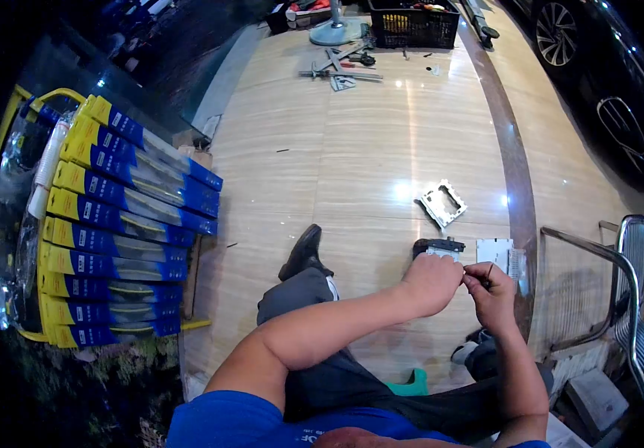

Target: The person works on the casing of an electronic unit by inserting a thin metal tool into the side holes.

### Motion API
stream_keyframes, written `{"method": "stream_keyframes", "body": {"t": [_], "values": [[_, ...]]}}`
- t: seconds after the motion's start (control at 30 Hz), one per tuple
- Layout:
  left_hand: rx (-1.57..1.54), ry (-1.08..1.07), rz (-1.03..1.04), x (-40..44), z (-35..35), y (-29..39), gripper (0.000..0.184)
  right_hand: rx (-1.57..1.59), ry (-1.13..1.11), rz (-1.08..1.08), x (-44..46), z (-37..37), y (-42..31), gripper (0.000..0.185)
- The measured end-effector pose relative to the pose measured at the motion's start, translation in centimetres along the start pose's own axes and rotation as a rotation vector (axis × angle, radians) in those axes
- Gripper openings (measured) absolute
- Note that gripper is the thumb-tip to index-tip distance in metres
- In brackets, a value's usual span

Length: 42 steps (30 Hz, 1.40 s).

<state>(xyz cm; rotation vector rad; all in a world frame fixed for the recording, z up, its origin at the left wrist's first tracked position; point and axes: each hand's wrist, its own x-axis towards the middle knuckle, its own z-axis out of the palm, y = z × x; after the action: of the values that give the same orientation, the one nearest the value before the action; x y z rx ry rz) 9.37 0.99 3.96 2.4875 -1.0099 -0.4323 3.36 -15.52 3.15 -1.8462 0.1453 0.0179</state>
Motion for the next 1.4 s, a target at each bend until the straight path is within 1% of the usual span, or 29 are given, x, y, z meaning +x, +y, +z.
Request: {"method": "stream_keyframes", "body": {"t": [0.03, 0.07, 0.1, 0.13, 0.17, 0.2, 0.23, 0.27, 0.33, 0.37, 0.43, 0.47, 0.53, 0.57, 0.63, 0.77, 0.97, 1.07, 1.23, 1.4], "values": [[-0.073, 0.003, 0.017, 0.2, -0.3, 0.2, 0.020, -0.045, 0.017, -0.051, 0.0, -0.3, -0.1, 0.007], [-0.075, 0.000, 0.019, 0.3, -0.4, 0.4, 0.020, -0.090, 0.033, -0.101, 0.0, -0.6, -0.4, 0.008], [-0.157, 0.011, 0.017, 0.5, -0.6, 0.7, 0.019, -0.091, 0.036, -0.098, 0.1, -0.9, -0.8, 0.008], [-0.239, 0.021, 0.015, 0.6, -0.6, 0.9, 0.018, -0.172, 0.034, -0.168, 0.2, -1.3, -1.5, 0.009], [-0.242, 0.016, 0.018, 0.8, -0.4, 1.1, 0.018, -0.252, 0.031, -0.237, 0.3, -1.8, -2.2, 0.011], [-0.345, 0.057, 0.012, 1.0, 0.0, 1.2, 0.017, -0.253, 0.035, -0.234, 0.5, -2.3, -2.9, 0.011], [-0.446, 0.097, 0.005, 1.1, 0.2, 1.3, 0.015, -0.355, 0.025, -0.285, 0.6, -2.7, -3.6, 0.012], [-0.448, 0.094, 0.008, 1.3, 0.2, 1.5, 0.015, -0.459, 0.015, -0.337, 0.8, -3.1, -3.9, 0.013], [-0.570, 0.116, 0.021, 1.5, -0.4, 1.8, 0.014, -0.451, 0.036, -0.345, 1.1, -3.3, -4.0, 0.014], [-0.574, 0.112, 0.026, 1.7, -0.3, 2.0, 0.014, -0.450, 0.053, -0.357, 1.2, -3.7, -4.0, 0.015], [-0.742, 0.122, 0.009, 2.1, -0.4, 2.0, 0.016, -0.445, 0.078, -0.366, 1.3, -3.7, -4.1, 0.016], [-0.746, 0.120, 0.013, 2.3, -0.5, 2.3, 0.016, -0.441, 0.096, -0.378, 1.3, -3.9, -4.2, 0.018], [-0.973, 0.056, -0.107, 2.4, -0.6, 2.5, 0.019, -0.438, 0.111, -0.411, 1.6, -3.8, -3.9, 0.020], [-0.975, 0.056, -0.105, 2.6, -0.1, 2.4, 0.019, -0.434, 0.123, -0.444, 1.6, -3.8, -3.9, 0.021], [-1.217, 0.110, -0.085, 3.1, 1.3, 1.9, 0.019, -0.438, 0.120, -0.432, 1.5, -3.6, -4.3, 0.023], [-1.145, 0.092, -0.120, 2.7, 0.4, 1.8, 0.019, -0.453, 0.090, -0.387, 1.3, -3.4, -4.8, 0.024], [-1.100, 0.087, -0.157, 2.1, 0.0, 1.7, 0.020, -0.475, 0.052, -0.432, 1.6, -3.4, -4.7, 0.020], [-1.132, 0.131, -0.195, 1.9, -0.4, 1.6, 0.021, -0.473, 0.054, -0.446, 1.8, -3.3, -4.6, 0.018], [-1.289, 0.086, -0.213, 1.7, -0.6, 1.5, 0.022, -0.482, 0.083, -0.484, 1.9, -2.9, -4.2, 0.018], [-1.309, 0.086, -0.231, 1.7, -0.2, 1.5, 0.022, -0.465, 0.069, -0.480, 2.0, -3.0, -4.1, 0.019]]}}
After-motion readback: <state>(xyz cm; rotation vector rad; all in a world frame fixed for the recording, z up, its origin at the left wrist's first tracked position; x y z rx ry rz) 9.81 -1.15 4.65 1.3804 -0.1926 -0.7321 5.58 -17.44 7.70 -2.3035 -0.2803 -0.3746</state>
